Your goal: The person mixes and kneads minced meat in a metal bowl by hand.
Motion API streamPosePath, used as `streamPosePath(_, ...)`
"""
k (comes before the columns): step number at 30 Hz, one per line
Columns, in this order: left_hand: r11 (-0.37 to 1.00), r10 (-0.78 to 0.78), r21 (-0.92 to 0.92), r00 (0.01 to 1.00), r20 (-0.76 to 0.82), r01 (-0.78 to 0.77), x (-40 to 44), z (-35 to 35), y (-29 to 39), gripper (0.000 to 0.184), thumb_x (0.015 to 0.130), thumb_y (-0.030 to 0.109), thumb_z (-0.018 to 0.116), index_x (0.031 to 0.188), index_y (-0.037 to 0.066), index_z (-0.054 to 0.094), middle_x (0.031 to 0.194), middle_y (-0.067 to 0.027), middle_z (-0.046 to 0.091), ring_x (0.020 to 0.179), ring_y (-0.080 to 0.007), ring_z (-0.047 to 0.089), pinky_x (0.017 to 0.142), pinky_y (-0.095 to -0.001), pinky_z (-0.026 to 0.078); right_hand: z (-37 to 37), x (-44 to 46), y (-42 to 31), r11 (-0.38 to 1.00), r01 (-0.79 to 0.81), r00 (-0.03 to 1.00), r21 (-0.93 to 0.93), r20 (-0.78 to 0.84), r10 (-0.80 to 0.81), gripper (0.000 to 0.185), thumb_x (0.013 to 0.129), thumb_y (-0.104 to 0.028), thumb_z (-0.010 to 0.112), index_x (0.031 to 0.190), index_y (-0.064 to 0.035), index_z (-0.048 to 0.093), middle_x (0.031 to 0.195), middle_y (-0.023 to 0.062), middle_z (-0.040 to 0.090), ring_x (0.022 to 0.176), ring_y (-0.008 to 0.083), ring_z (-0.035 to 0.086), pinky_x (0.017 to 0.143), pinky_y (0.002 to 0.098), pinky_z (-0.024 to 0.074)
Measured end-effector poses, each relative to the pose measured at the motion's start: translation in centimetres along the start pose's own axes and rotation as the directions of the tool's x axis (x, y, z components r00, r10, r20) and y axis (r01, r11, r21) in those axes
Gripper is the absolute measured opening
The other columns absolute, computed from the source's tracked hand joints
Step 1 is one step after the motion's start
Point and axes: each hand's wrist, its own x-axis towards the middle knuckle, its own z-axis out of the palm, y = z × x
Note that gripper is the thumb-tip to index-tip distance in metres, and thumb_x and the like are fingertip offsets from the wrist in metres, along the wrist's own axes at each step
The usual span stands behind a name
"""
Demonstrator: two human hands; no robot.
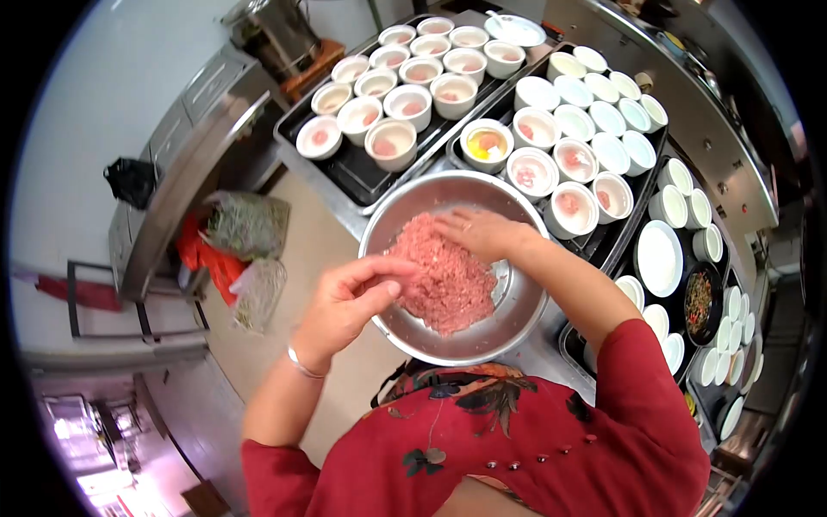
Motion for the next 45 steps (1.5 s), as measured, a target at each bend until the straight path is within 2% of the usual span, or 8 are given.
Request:
streamPosePath(20,0.643,-0.352,-0.707,0.934,0.068,0.293,2.5,1.8,-10.8,0.025,0.082,0.014,0.046,0.102,-0.001,0.048,0.094,-0.0145,0.056,0.083,-0.0231,0.057,0.074,-0.0321,0.047,1.7,-4.3,1.8,0.909,-0.361,0.92,0.21,0.239,0.31,0.025,0.064,-0.009,0.059,0.088,0.0003,0.057,0.079,0.0144,0.06,0.068,0.0248,0.06,0.062,0.0339,0.0476)
streamPosePath(23,0.474,-0.424,-0.807,0.894,0.142,0.353,4.6,3.9,-11.4,0.031,0.084,0.026,0.044,0.104,0.002,0.047,0.097,-0.0112,0.054,0.087,-0.0224,0.054,0.075,-0.0347,0.046,-0.6,-6.3,-0.2,0.184,-0.166,0.96,0.969,0.116,0.255,0.027,0.067,-0.017,0.065,0.086,-0.0009,0.055,0.072,0.004,0.057,0.065,0.0092,0.054,0.058,0.0262,0.0454)
streamPosePath(30,0.341,-0.267,-0.883,0.934,0.239,0.324,6.6,5.9,-12.7,0.038,0.087,0.036,0.035,0.104,0.004,0.046,0.101,-0.0109,0.052,0.09,-0.0216,0.051,0.077,-0.038,0.045,-2.1,-7.1,-5.4,0.981,0.191,0.723,0.025,-0.68,-0.123,0.025,0.07,-0.024,0.063,0.091,-0.0118,0.056,0.079,0.0046,0.058,0.078,0.0123,0.054,0.067,0.0274,0.0433)
streamPosePath(33,0.472,-0.366,-0.828,0.922,0.129,0.303,6.5,6.0,-12.3,0.028,0.086,0.031,0.04,0.096,0.006,0.049,0.09,-0.0074,0.055,0.082,-0.0201,0.053,0.073,-0.0321,0.045,-3.2,-7.9,-5.4,0.925,0.231,0.838,0.302,-0.545,-0.031,0.034,0.076,-0.033,0.057,0.098,-0.0069,0.055,0.098,0.0069,0.054,0.095,0.0169,0.049,0.082,0.0324,0.0369)
streamPosePath(35,0.64,-0.252,-0.764,0.962,-0.106,0.084,6.6,6.4,-12.5,0.023,0.087,0.027,0.042,0.092,0.007,0.051,0.089,-0.007,0.055,0.081,-0.0189,0.053,0.071,-0.0303,0.045,-0.6,-7.3,-4.5,-0.271,0.369,0.807,0.889,-0.162,0.567,0.03,0.08,-0.026,0.051,0.099,-0.0039,0.054,0.095,0.0072,0.055,0.092,0.0166,0.05,0.08,0.0307,0.0389)
streamPosePath(38,0.901,-0.102,-0.433,0.987,-0.127,0.037,6.6,7.4,-11.5,0.022,0.086,0.024,0.042,0.095,0.005,0.052,0.089,-0.007,0.055,0.082,-0.0205,0.052,0.075,-0.0327,0.042,2.7,-5.2,-5.0,-0.793,0.364,0.879,0.488,0.1,0.465,0.029,0.083,-0.021,0.045,0.103,-0.0012,0.051,0.096,0.0083,0.055,0.093,0.0156,0.05,0.078,0.0293,0.04)
streamPosePath(41,0.7,0.415,0.585,0.9,0.132,-0.409,6.7,7.3,-11.0,0.034,0.087,0.024,0.037,0.114,0.005,0.045,0.111,-0.0136,0.048,0.11,-0.0251,0.04,0.085,-0.0322,0.037,2.5,-4.4,-7.0,-0.873,0.38,0.892,0.305,0.128,0.433,0.025,0.086,-0.02,0.04,0.099,-0.0014,0.051,0.095,0.01,0.054,0.092,0.0187,0.051,0.083,0.0332,0.0406)
streamPosePath(45,0.793,0.411,0.51,0.911,-0.042,-0.334,7.1,7.7,-11.5,0.042,0.087,0.029,0.036,0.12,0.004,0.036,0.121,-0.0144,0.037,0.116,-0.026,0.032,0.09,-0.0321,0.031,1.9,-4.1,-7.4,-0.856,0.466,0.858,0.224,0.12,0.499,0.026,0.087,-0.018,0.039,0.104,-0.0009,0.047,0.103,0.0113,0.051,0.096,0.022,0.049,0.088,0.0365,0.0374)
